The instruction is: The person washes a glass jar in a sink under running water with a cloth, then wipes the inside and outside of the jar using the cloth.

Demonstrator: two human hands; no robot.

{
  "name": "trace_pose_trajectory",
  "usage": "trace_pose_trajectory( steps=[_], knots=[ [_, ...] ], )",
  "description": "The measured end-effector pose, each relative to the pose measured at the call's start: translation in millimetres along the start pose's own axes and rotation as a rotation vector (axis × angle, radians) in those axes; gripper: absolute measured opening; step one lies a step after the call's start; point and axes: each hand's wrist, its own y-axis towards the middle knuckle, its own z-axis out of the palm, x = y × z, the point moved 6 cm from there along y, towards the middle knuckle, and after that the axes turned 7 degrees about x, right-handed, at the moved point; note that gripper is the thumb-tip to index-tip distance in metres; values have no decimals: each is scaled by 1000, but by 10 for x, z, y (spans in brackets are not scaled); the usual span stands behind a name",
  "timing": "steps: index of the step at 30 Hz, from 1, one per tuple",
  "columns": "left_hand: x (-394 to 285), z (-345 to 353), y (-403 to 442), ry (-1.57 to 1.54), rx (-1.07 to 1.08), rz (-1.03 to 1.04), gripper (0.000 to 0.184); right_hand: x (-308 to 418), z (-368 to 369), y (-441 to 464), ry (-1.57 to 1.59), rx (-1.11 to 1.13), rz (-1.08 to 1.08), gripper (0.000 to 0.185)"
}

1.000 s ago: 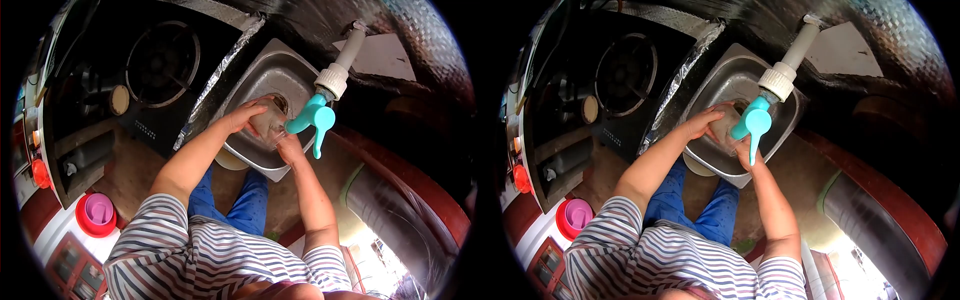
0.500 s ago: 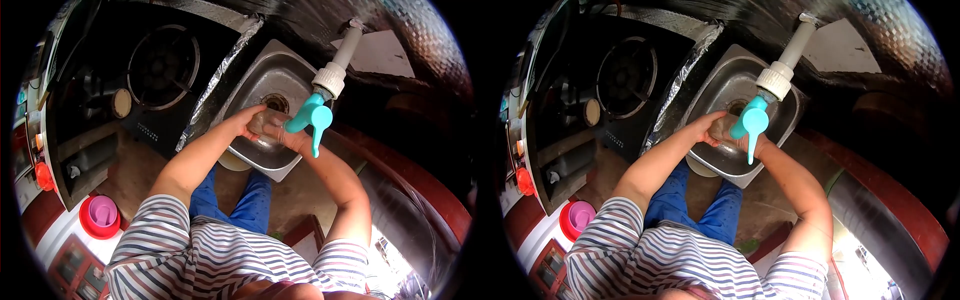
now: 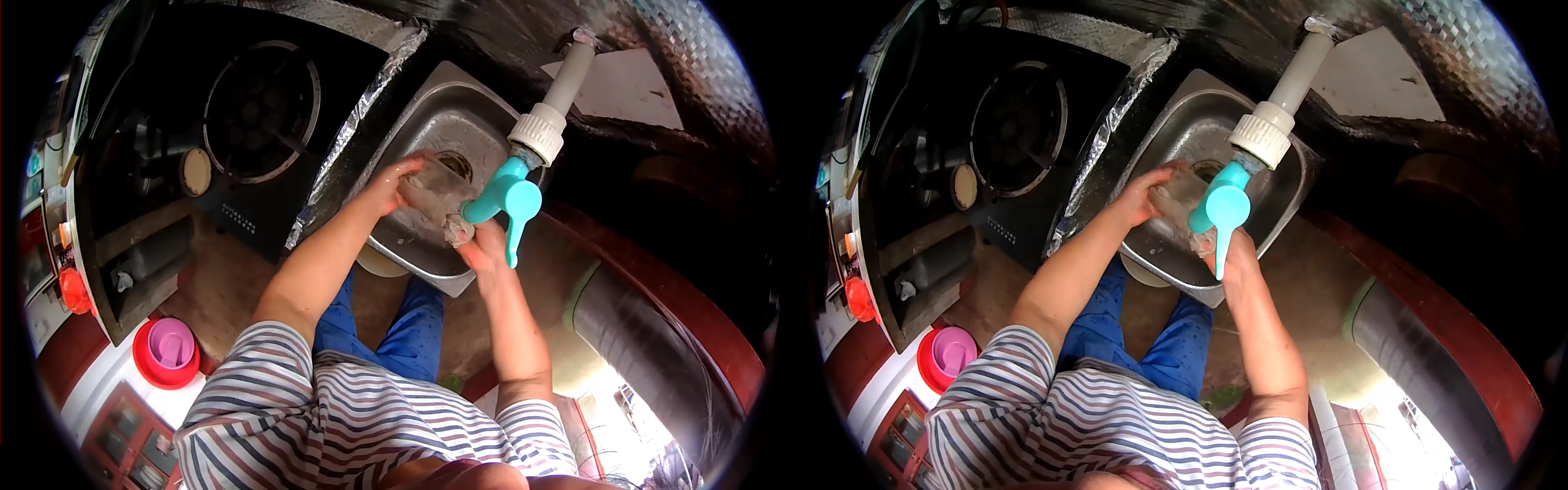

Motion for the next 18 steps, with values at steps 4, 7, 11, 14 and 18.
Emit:
trace_pose_trajectory(
  steps=[4, 7, 11, 14, 18],
  knots=[
    [-72, -40, 7, -67, -65, 67, 47, 62, 114, -100, -494, 244, 16, 21],
    [-147, -22, -86, 43, -133, 41, 47, 84, 176, -143, -1552, 208, -138, 29],
    [-46, -111, -95, 104, -173, 35, 47, 264, 76, -107, -1437, 70, -13, 31],
    [-42, 80, -176, 133, -218, -11, 52, 125, -224, 118, -1207, -91, 29, 34],
    [-163, 249, -287, 476, -127, -89, 79, 103, -274, 195, -1020, -181, -105, 34]
  ],
)
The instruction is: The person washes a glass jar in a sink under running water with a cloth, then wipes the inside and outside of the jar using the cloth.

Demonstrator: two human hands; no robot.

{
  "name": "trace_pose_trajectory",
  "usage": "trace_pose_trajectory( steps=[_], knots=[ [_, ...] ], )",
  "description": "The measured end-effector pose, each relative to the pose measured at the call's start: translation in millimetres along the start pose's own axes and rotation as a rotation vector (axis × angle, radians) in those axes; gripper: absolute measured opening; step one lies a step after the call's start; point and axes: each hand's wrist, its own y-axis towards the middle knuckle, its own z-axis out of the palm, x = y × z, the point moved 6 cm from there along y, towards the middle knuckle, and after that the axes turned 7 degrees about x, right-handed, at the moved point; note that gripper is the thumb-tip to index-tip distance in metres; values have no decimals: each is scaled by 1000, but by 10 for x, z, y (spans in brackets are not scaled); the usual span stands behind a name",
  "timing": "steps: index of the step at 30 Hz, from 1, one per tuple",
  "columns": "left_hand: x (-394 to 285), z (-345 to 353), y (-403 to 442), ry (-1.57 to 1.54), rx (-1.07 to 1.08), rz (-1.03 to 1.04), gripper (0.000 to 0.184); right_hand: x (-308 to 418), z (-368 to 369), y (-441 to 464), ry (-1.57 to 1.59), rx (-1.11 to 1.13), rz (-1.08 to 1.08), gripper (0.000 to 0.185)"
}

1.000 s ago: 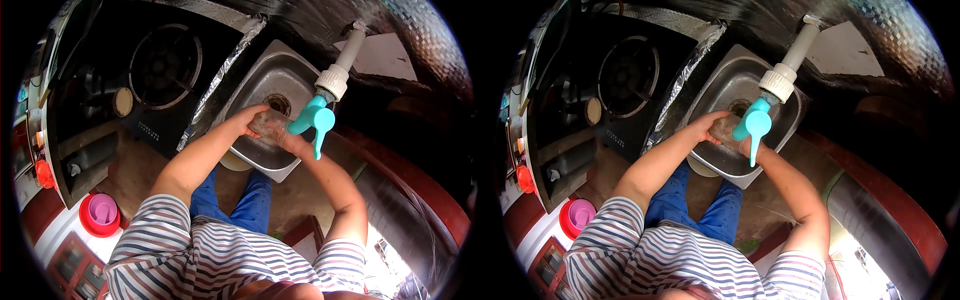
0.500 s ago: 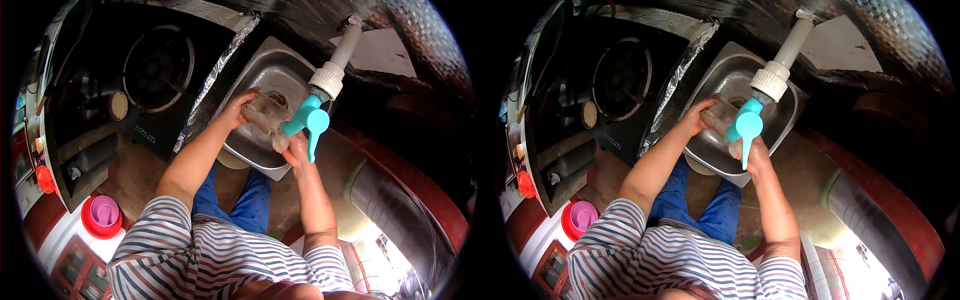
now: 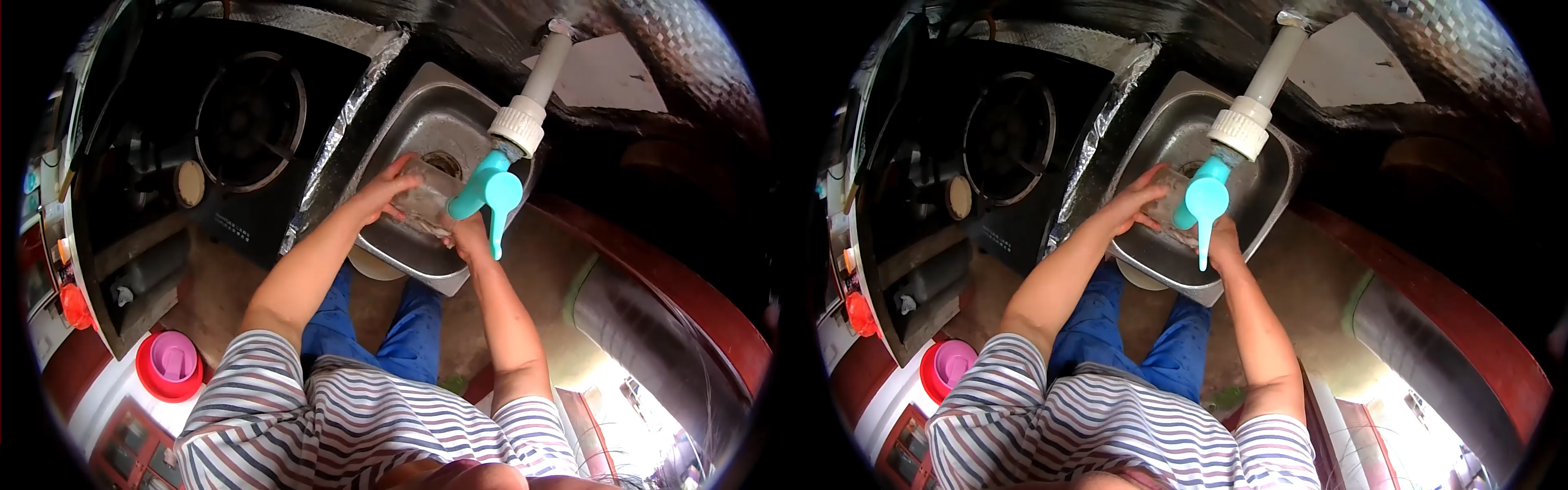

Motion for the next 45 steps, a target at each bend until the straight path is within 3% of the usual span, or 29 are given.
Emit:
trace_pose_trajectory(
  steps=[2, 4, 5, 7, 8, 10, 11, 13, 14, 16, 17, 19, 21, 24, 25, 26, 27, 28, 31, 33, 34, 36, 37, 39, 40, 41, 43, 44, 45],
  knots=[
    [-69, -3, -79, 75, 45, 66, 82, -116, 43, -7, 431, 194, 7, 30],
    [-219, 74, -110, 68, 92, 268, 84, -82, 90, -83, 493, 216, 90, 28],
    [-212, 71, -61, 70, 94, 273, 84, -80, 141, -111, 548, 246, 174, 26],
    [-358, 65, -33, 313, 46, 557, 78, -181, 161, -55, 574, 241, 178, 27],
    [-330, 53, -7, 311, 43, 561, 78, -214, 171, -10, 560, 264, 122, 28],
    [-246, 37, 34, -1, 63, 475, 74, -141, 178, -31, 433, 225, -12, 31],
    [-219, 51, 32, -2, 63, 473, 74, -126, 178, -31, 433, 225, -9, 31],
    [-143, 0, 22, -151, -22, 399, 63, 16, 60, 18, -151, 43, -137, 29],
    [-141, 1, -5, -146, -25, 400, 63, 53, -13, 59, -220, 63, -395, 23],
    [66, -38, -57, -307, -135, 67, 55, 153, -139, 209, -248, 56, -402, 20],
    [127, -112, -9, -302, -140, 68, 55, 246, -139, 190, -394, 43, -511, 20],
    [481, -153, 126, -381, 26, -354, 59, 506, -96, 73, -683, -37, -736, 20],
    [454, -139, 85, -331, 121, -406, 67, 516, -68, -44, -718, 5, -630, 20],
    [278, -22, -67, -285, 103, -305, 72, -66, -180, 192, -451, 32, -528, 27],
    [210, -33, -18, -186, 80, -1, 75, 64, -102, 49, -454, 28, -527, 27],
    [134, -32, -29, -86, 55, 301, 81, 61, -71, -48, -162, -9, -317, 28],
    [128, 37, -79, -88, 59, 298, 81, 0, -27, -128, 130, -47, -104, 29],
    [44, 99, -160, 41, 32, 379, 86, -171, 2, -58, 355, 7, -71, 38],
    [32, 31, -118, 216, -8, 464, 96, -133, 105, -104, 371, 92, -68, 44],
    [74, -14, -65, 194, 8, 483, 84, -200, -6, -12, 258, 85, -45, 44],
    [1, 18, -110, 193, 6, 481, 84, -153, -90, 64, -3, 37, -176, 46],
    [73, 41, -139, -121, -2, 140, 66, 191, -83, -89, -404, -15, -472, 44],
    [118, -28, -90, -119, -4, 142, 66, 252, -121, -90, -404, -13, -475, 44],
    [439, -53, 6, -330, 222, -283, 58, 557, -56, -194, -870, -61, -924, 32],
    [475, -89, 27, -289, 220, -317, 59, 658, -24, -245, -835, -44, -1041, 33],
    [483, -131, 58, -291, 217, -319, 59, 649, -22, -250, -834, -40, -1040, 33],
    [500, -57, 21, -355, 366, -521, 67, 656, -31, -242, -877, -40, -1006, 26],
    [512, -74, 24, -272, 301, -522, 71, 617, -28, -238, -881, -38, -1008, 26],
    [505, -8, -11, -273, 300, -517, 71, 468, -113, -120, -746, -68, -790, 27]
  ],
)
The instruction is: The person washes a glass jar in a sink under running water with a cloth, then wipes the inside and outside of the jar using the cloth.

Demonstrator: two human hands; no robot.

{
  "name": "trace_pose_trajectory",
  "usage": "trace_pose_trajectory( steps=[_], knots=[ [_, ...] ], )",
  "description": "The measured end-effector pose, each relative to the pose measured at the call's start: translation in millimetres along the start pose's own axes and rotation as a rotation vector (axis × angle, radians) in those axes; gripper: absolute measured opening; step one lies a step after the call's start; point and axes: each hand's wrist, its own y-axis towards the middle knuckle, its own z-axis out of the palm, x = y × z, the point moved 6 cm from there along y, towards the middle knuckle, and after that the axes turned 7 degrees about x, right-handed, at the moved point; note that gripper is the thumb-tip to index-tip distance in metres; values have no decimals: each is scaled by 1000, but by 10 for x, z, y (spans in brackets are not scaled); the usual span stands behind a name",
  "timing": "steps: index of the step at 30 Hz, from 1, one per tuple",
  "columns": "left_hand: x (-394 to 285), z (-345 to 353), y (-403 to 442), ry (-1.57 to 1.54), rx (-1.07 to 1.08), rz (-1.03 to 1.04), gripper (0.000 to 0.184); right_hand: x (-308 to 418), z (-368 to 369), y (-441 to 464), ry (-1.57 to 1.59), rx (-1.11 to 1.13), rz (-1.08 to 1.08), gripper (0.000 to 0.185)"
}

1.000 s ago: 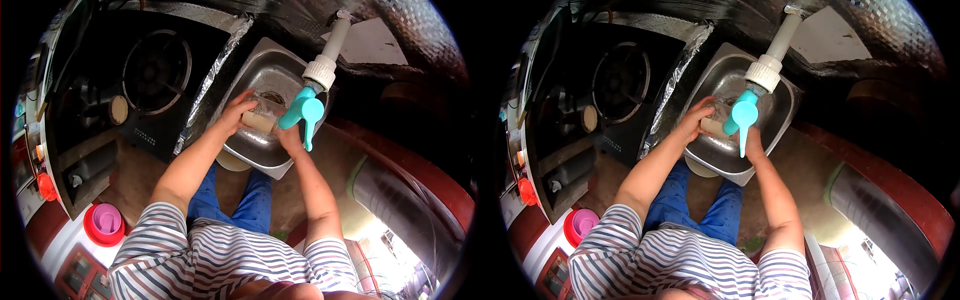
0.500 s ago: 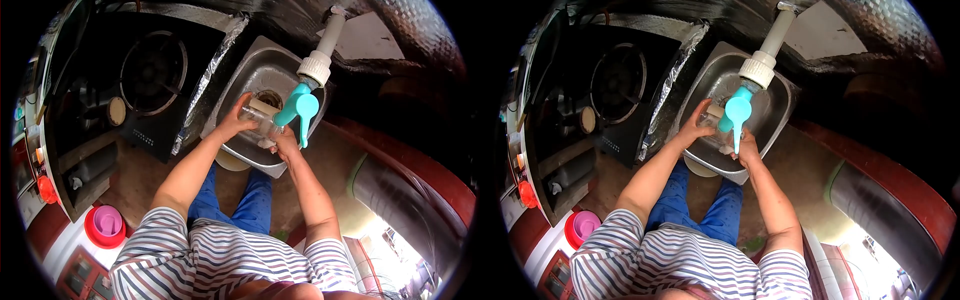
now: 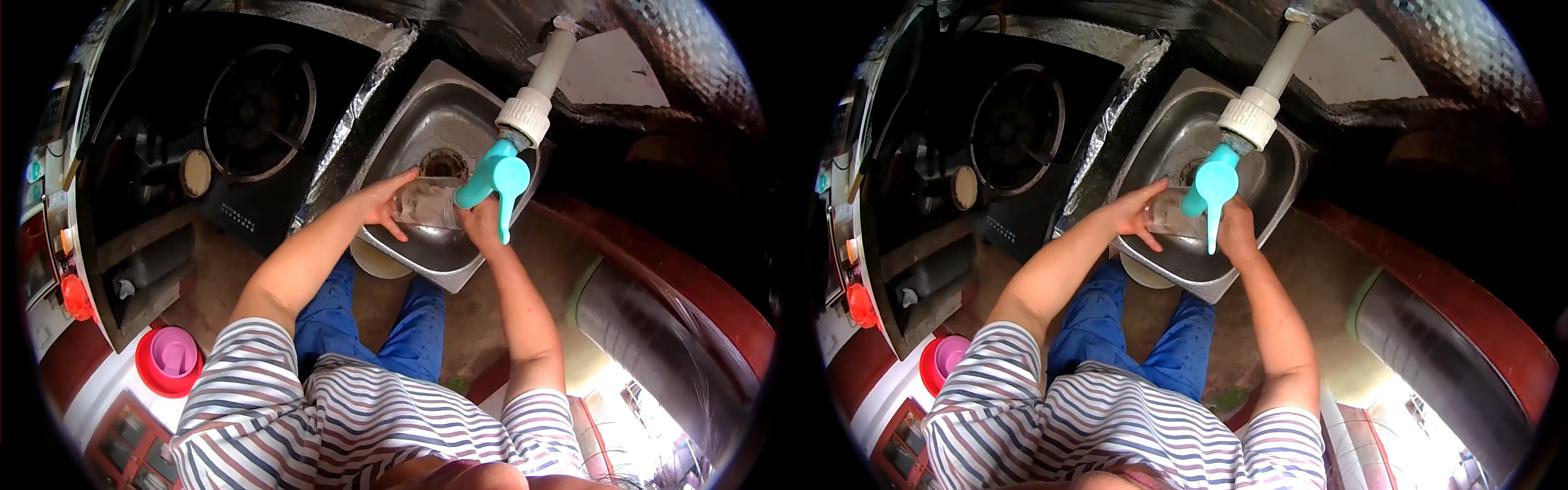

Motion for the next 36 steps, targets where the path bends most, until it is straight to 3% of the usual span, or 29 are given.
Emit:
trace_pose_trajectory(
  steps=[1, 2, 3, 4, 5, 6, 8, 10, 12, 14, 15, 17, 18, 20, 23, 24, 27, 32, 33, 35, 36],
  knots=[
    [-66, 56, -21, -61, -8, 197, 71, -170, 70, -54, 126, 5, 225, 27],
    [-114, 103, -56, -120, -14, 392, 72, -201, 118, -96, 126, 4, 223, 27],
    [-114, 127, -75, -101, -27, 545, 72, -244, 152, -132, 309, -15, 374, 26],
    [-68, 116, -29, -103, -26, 544, 72, -279, 208, -194, 473, 8, 517, 25],
    [-98, 90, -44, -14, -73, 728, 72, -307, 265, -272, 628, 10, 667, 25],
    [-142, 129, -115, 77, -120, 911, 72, -320, 281, -313, 626, 10, 676, 25],
    [-97, 217, -155, 142, -161, 949, 72, -359, 452, -419, 1016, 93, 829, 30],
    [-119, 266, -278, 583, -448, 1013, 77, -272, 499, -410, 1044, 155, 862, 33],
    [-120, 196, -323, 483, -462, 984, 70, -152, 483, -367, 925, 178, 793, 29],
    [99, 161, -283, -76, -358, 517, 58, -256, 427, -292, 760, 203, 688, 28],
    [225, -14, -154, -135, -375, 487, 58, -209, 274, -156, 321, 166, 406, 27],
    [337, -112, -121, -303, -323, 376, 58, -23, 88, 37, -188, 3, 115, 25],
    [403, -113, -104, -473, -266, 263, 59, -16, 30, 109, -185, -8, 110, 25],
    [424, -151, -108, -501, -298, 318, 61, -140, -318, 107, 136, -370, 223, 20],
    [361, -79, -50, -563, -244, 410, 62, 38, -668, 74, 233, -390, 290, 17],
    [331, -82, 6, -574, -249, 426, 63, 144, -775, 54, 85, -463, 232, 15],
    [303, -125, 91, -593, -302, 452, 63, -23, -1054, 20, 279, -647, 264, 16],
    [322, -95, 144, -563, -306, 469, 63, -266, -768, 195, -155, -285, 216, 24],
    [292, -9, 133, -550, -256, 487, 63, -331, -614, 183, -5, -247, 227, 27],
    [257, 10, 139, -536, -211, 506, 63, -529, -325, 127, -61, -19, 320, 33],
    [244, 4, 206, -510, -120, 499, 64, -381, -300, 95, -201, 17, 242, 35]
  ],
)
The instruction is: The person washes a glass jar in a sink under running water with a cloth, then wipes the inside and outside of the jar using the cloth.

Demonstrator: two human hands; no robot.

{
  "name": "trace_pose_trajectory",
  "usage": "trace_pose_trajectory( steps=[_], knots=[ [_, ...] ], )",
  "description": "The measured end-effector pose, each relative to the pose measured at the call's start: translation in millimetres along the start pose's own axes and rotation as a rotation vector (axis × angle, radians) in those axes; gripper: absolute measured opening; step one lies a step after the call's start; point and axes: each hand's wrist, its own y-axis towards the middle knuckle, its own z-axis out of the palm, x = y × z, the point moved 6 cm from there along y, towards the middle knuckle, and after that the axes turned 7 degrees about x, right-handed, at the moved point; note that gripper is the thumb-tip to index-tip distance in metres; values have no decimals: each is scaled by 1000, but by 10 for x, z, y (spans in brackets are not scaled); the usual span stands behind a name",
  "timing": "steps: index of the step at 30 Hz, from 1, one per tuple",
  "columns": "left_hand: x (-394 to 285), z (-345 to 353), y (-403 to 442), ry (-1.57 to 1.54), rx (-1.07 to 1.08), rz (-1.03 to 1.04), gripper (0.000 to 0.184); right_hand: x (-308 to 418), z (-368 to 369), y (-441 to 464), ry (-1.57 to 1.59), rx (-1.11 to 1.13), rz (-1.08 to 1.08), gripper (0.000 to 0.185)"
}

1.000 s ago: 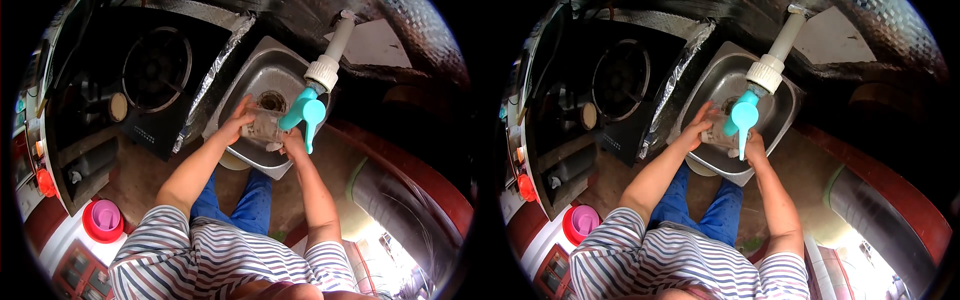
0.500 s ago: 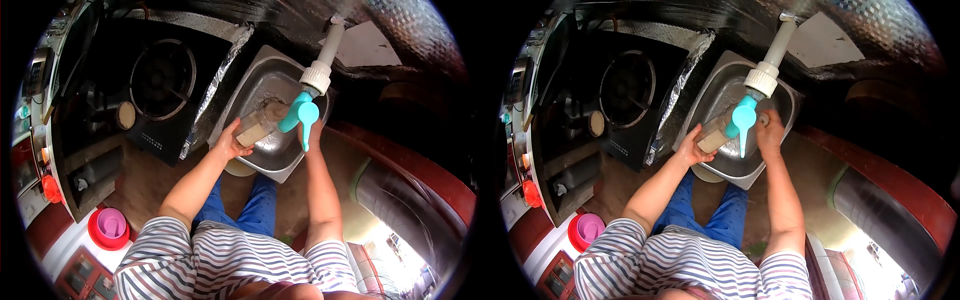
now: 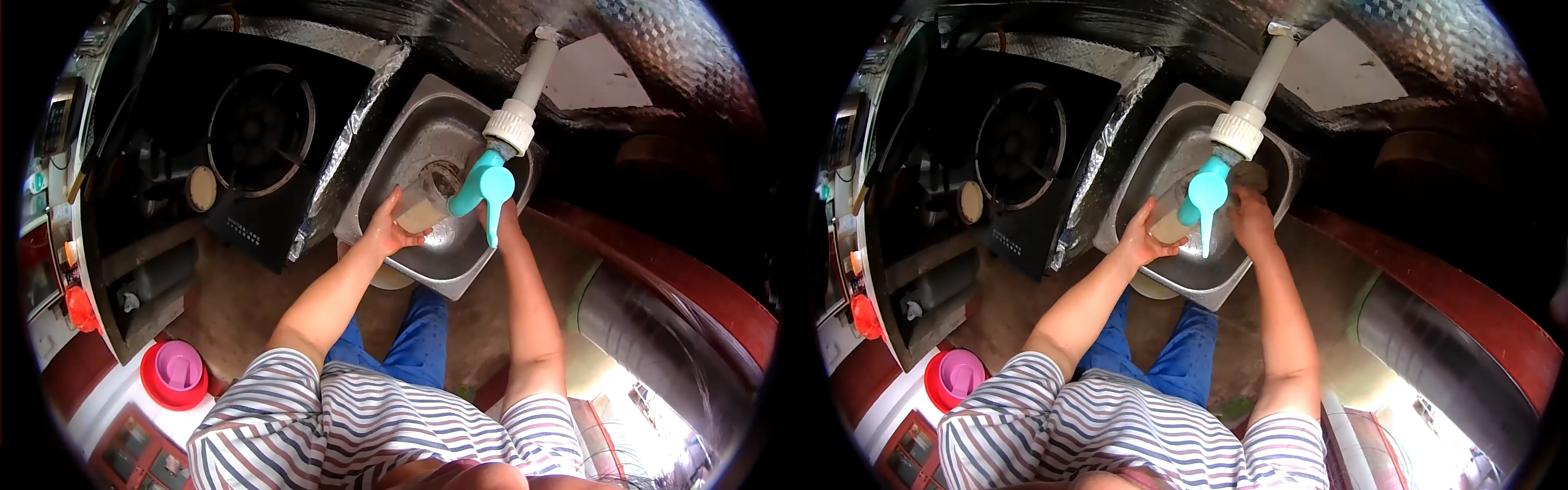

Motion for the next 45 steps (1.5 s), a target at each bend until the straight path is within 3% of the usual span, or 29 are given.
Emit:
trace_pose_trajectory(
  steps=[3, 4, 6, 7, 10, 15, 17, 19, 24, 27, 34, 37, 45],
  knots=[
    [57, 55, 63, 35, 130, -20, 67, 122, -308, -182, 267, -104, 115, 36],
    [54, 80, 67, 60, 164, -1, 68, 256, -462, -265, 551, -120, 168, 31],
    [77, 102, 84, 62, 166, 11, 68, 694, -892, -452, 671, -232, 13, 31],
    [106, 105, 84, 65, 164, 21, 69, 944, -1118, -544, 584, -238, -60, 35],
    [148, 181, 152, 33, 255, -34, 68, 1821, -1645, -745, 242, -176, -562, 46],
    [109, 352, 225, 171, 349, -77, 69, 2519, -1709, -632, -110, 164, -778, 43],
    [100, 337, 301, 174, 342, -71, 70, 2588, -1707, -580, -151, 218, -794, 41],
    [105, 358, 325, 172, 512, -82, 71, 2611, -1688, -562, -157, 245, -793, 39],
    [190, 275, 507, 189, 417, -114, 70, 2549, -1682, -491, -165, 311, -776, 45],
    [283, 154, 807, 134, 465, -90, 68, 2537, -1654, -505, -178, 332, -769, 50],
    [149, 117, 767, 129, 413, -83, 66, 2421, -1527, -693, -58, 132, -504, 59],
    [77, 247, 603, 203, 466, -90, 68, 2343, -1534, -679, -72, 82, -582, 61],
    [16, 487, 533, 271, 524, -77, 68, 2321, -1620, -618, -104, 231, -715, 59]
  ],
)
